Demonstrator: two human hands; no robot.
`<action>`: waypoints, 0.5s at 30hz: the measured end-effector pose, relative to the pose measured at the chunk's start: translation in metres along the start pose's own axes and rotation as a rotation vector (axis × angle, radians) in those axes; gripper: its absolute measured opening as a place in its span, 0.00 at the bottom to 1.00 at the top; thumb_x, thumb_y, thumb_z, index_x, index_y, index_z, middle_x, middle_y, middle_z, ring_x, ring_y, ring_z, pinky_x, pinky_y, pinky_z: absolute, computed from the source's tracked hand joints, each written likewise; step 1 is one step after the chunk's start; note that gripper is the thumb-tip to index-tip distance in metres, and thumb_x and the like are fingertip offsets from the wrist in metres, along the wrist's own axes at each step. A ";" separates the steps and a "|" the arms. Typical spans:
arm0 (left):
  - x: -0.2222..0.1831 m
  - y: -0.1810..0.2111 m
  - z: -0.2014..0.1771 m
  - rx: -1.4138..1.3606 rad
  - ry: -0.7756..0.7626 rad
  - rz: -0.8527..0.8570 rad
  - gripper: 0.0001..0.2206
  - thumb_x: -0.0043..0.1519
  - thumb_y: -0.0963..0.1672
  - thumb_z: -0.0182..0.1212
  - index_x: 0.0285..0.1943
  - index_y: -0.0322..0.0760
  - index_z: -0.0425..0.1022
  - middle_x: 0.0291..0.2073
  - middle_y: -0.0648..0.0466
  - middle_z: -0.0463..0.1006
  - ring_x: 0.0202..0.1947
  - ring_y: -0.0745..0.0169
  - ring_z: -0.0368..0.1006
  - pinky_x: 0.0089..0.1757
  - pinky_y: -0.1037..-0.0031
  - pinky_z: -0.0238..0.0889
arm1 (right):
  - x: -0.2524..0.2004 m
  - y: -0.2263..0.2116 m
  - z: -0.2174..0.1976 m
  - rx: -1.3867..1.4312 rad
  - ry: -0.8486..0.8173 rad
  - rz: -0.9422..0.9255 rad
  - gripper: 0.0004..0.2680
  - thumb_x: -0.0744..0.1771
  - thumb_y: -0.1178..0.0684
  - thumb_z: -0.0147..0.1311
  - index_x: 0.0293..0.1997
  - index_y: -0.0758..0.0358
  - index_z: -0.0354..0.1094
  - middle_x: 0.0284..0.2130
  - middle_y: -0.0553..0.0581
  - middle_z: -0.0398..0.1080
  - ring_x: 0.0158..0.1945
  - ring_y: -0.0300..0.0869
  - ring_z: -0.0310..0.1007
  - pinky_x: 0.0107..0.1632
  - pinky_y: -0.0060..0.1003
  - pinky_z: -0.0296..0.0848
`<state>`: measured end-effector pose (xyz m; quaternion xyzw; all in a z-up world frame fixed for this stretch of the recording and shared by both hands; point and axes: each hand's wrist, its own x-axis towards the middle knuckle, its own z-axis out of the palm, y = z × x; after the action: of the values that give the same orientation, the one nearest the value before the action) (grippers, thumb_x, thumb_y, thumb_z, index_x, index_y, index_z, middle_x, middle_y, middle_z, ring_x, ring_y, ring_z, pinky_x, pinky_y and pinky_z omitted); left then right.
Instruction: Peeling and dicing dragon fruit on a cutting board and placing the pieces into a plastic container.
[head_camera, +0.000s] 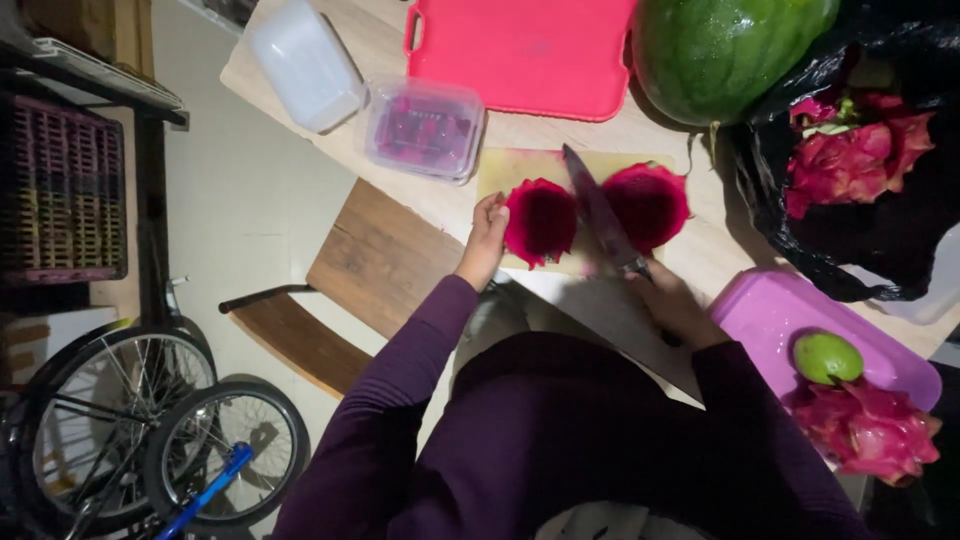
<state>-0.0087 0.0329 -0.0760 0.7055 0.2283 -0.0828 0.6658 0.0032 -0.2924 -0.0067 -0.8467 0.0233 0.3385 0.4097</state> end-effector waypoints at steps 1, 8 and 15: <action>-0.003 -0.001 0.001 -0.018 0.022 -0.052 0.28 0.70 0.56 0.45 0.74 0.39 0.54 0.54 0.39 0.71 0.39 0.49 0.77 0.34 0.68 0.77 | 0.002 -0.005 -0.005 -0.006 -0.004 0.011 0.14 0.70 0.37 0.52 0.45 0.58 0.68 0.33 0.69 0.74 0.42 0.59 0.75 0.46 0.55 0.71; -0.040 0.031 0.013 -0.153 0.072 -0.150 0.24 0.72 0.55 0.40 0.73 0.44 0.57 0.59 0.35 0.70 0.50 0.40 0.76 0.41 0.59 0.78 | 0.002 0.026 -0.001 -0.130 0.012 0.008 0.19 0.69 0.31 0.49 0.57 0.52 0.64 0.40 0.69 0.75 0.51 0.63 0.75 0.54 0.57 0.72; -0.044 0.054 0.035 -0.245 0.089 -0.105 0.24 0.74 0.51 0.38 0.79 0.53 0.43 0.74 0.38 0.51 0.62 0.29 0.66 0.49 0.53 0.73 | -0.031 -0.011 0.038 -0.249 -0.027 0.058 0.15 0.69 0.38 0.44 0.56 0.54 0.59 0.40 0.71 0.78 0.52 0.64 0.77 0.55 0.61 0.72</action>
<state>-0.0173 -0.0108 -0.0127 0.6090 0.3027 -0.0575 0.7309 -0.0384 -0.2652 0.0030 -0.8854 -0.0001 0.3618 0.2917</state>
